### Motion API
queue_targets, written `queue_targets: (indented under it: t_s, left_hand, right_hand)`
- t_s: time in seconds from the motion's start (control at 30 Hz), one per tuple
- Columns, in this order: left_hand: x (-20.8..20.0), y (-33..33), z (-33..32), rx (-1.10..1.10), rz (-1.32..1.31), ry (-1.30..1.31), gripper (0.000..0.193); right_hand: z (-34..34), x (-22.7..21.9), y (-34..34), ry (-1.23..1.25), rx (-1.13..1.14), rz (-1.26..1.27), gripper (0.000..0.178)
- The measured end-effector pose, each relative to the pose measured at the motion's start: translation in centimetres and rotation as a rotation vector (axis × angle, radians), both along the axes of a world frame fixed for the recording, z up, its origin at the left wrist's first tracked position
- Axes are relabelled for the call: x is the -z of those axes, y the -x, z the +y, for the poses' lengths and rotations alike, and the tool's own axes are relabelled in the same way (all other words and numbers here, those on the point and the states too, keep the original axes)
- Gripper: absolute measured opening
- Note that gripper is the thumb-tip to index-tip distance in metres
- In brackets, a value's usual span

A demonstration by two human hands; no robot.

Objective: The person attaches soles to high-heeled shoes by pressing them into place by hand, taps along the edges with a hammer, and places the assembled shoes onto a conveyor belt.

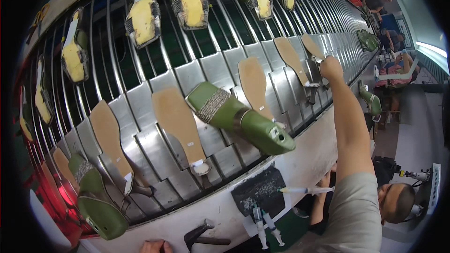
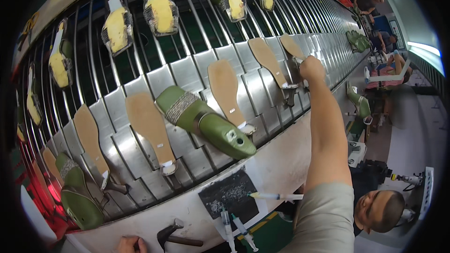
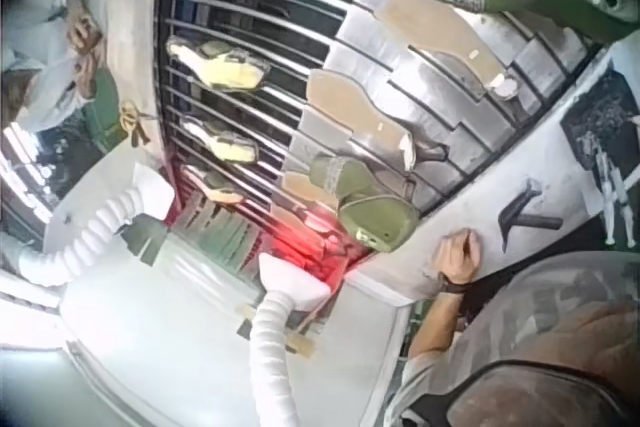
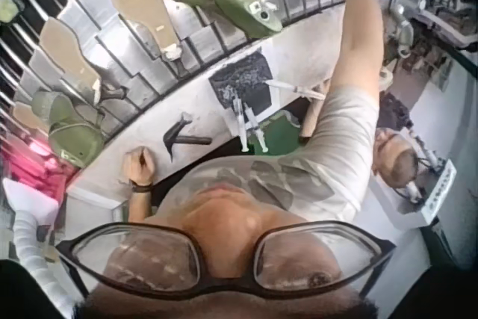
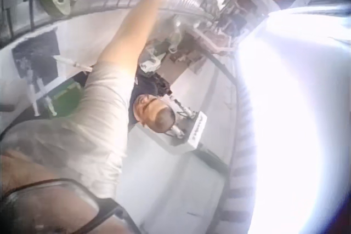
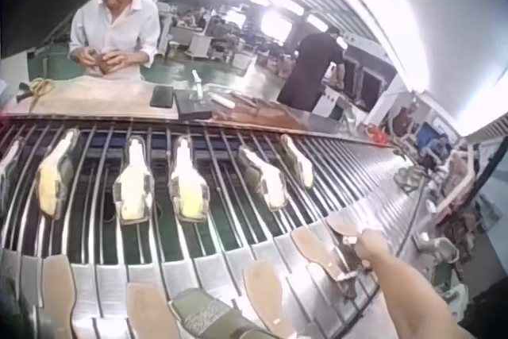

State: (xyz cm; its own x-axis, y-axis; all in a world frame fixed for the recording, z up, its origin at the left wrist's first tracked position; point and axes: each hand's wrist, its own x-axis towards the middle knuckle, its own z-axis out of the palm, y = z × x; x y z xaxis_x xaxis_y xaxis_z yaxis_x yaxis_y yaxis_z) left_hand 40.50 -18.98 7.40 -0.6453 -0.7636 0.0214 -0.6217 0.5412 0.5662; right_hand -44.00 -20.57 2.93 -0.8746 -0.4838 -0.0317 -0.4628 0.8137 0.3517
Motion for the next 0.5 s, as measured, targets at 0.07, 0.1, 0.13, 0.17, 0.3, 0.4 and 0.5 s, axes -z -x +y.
queue_targets:
  t_s: [0.07,0.1,0.13,0.17,0.3,0.4,0.5]
  left_hand:
    - [0.1,0.0,0.1,-0.014,-0.070,-0.037,0.008]
    - [0.2,0.1,-0.1,-0.008,-0.064,-0.045,0.008]
    - [0.3,0.3,-0.3,-0.005,-0.085,-0.074,0.009]
    - [0.3,0.4,-0.3,-0.008,-0.111,-0.102,0.010]
    - [-0.9,0.4,0.7,-0.065,-0.182,-0.055,0.015]
    - [-0.9,0.2,1.7,-0.135,-0.203,-0.054,0.015]
    - [0.7,-2.0,2.5,-0.120,-0.253,-0.163,0.022]
  right_hand:
    - [-1.7,-0.9,2.3,0.145,0.059,0.044,0.035]
    - [-2.5,-1.8,4.8,0.231,0.014,0.057,0.036]
    - [-3.7,-2.5,7.0,0.317,-0.034,0.071,0.038]
    - [-5.7,-2.8,8.6,0.366,-0.114,0.032,0.042]
    - [-19.1,-3.1,6.4,0.440,-0.227,-0.165,0.078]
    - [-27.5,-0.4,4.1,0.208,-0.394,-0.184,0.094]
    - [-27.9,0.5,2.7,0.333,-0.267,0.031,0.068]
